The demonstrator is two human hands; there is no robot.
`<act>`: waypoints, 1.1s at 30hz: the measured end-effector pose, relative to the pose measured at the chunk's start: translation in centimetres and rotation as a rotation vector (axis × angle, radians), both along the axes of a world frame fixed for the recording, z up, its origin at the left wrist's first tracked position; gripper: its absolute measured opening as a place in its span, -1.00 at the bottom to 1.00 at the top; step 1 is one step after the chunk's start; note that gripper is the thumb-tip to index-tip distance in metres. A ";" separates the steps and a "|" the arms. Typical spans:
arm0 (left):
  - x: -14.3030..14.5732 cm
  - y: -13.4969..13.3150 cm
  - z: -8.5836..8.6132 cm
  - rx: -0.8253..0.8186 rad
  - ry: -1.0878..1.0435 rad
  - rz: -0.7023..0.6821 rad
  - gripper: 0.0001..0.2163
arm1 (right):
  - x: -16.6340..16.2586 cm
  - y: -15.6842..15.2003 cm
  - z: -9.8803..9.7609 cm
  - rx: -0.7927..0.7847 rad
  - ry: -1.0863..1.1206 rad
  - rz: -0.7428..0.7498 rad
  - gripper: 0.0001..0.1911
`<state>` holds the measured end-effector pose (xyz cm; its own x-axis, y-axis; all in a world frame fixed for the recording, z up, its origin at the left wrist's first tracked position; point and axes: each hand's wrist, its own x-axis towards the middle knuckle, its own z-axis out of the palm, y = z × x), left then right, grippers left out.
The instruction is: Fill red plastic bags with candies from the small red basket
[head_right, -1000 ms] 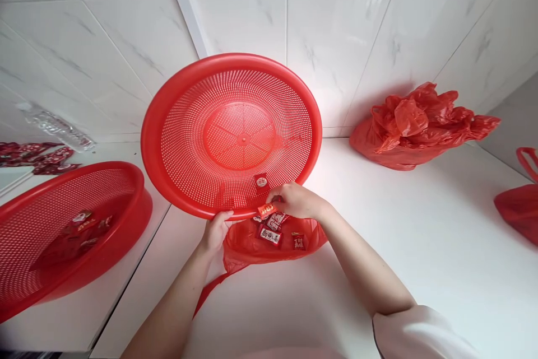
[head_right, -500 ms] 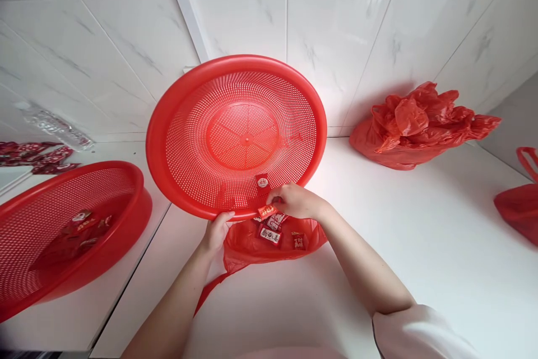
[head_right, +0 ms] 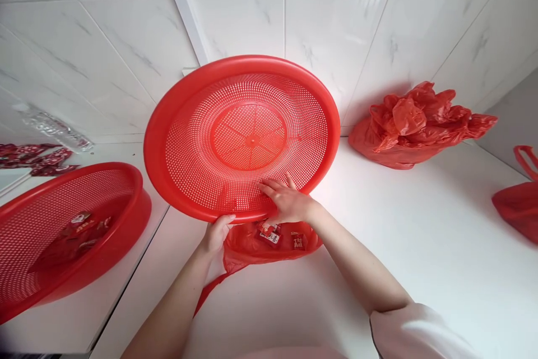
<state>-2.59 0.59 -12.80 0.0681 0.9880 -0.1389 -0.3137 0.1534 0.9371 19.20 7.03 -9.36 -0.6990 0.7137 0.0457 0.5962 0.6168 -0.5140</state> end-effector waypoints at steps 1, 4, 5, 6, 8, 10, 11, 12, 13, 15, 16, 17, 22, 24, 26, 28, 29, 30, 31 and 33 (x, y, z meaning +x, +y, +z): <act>0.0 0.0 0.1 0.022 0.003 0.012 -0.84 | -0.1 0.0 -0.1 -0.027 0.035 0.015 -0.17; -0.1 0.1 0.3 0.020 0.002 0.044 -0.81 | 0.0 -0.1 0.3 -0.096 0.184 -0.014 -0.54; -0.2 0.1 0.4 0.001 0.006 0.050 -0.80 | 0.1 -0.1 0.5 -0.104 0.220 -0.042 -0.59; -0.2 0.2 0.5 -0.018 0.005 0.051 -0.79 | 0.2 -0.2 0.7 -0.108 0.246 -0.070 -0.62; -0.3 0.2 0.5 -0.044 -0.011 0.030 -0.76 | 0.4 -0.3 1.1 -0.138 0.272 -0.106 -0.64; -0.4 0.3 0.5 -0.063 -0.032 0.000 -0.74 | 0.5 -0.3 1.4 -0.209 0.280 -0.089 -0.70; -0.5 0.3 0.5 -0.074 -0.039 -0.008 -0.73 | 0.6 -0.3 1.5 -0.240 0.269 -0.071 -0.76; -0.5 0.3 0.4 -0.089 -0.043 -0.015 -0.73 | 0.5 -0.4 1.6 -0.262 0.249 -0.053 -0.80; -0.6 0.4 0.4 -0.102 -0.047 -0.017 -0.73 | 0.5 -0.4 1.7 -0.275 0.219 -0.034 -0.81; -0.6 0.4 0.4 -0.118 -0.067 -0.021 -0.73 | 0.4 -0.5 1.9 -0.285 0.150 0.019 -0.82; -0.6 0.4 0.4 -0.126 -0.082 -0.025 -0.72 | 0.4 -0.6 2.0 -0.283 0.126 0.043 -0.83; -0.6 0.4 0.5 -0.137 -0.095 -0.030 -0.72 | 0.4 -0.8 2.2 -0.275 0.114 0.061 -0.83; -0.9 0.5 0.8 -0.097 -0.098 0.032 -0.74 | 0.8 -1.1 2.6 -0.084 0.072 -0.041 -0.61; -1.2 0.5 1.1 -0.045 -0.103 0.046 -0.72 | 1.0 -1.1 2.7 0.006 0.043 -0.126 -0.56; -1.5 0.5 1.4 -0.020 -0.101 0.048 -0.70 | 1.1 -1.0 2.7 0.088 0.080 -0.190 -0.57; -1.7 0.5 1.7 0.003 -0.071 0.049 -0.71 | 1.0 -1.0 2.7 0.161 0.200 -0.212 -0.62; -1.7 0.4 1.9 0.015 -0.045 0.043 -0.71 | 0.8 -1.0 2.8 0.195 0.273 -0.214 -0.66; -1.7 0.4 2.2 0.036 -0.013 0.041 -0.71 | 0.7 -1.0 2.9 0.225 0.344 -0.213 -0.70; -1.8 0.4 2.5 0.065 0.023 0.043 -0.70 | 0.5 -1.0 2.9 0.253 0.407 -0.211 -0.74; -2.0 0.3 3.2 0.128 0.118 0.044 -0.63 | 0.4 -1.0 3.1 0.308 0.485 -0.218 -0.79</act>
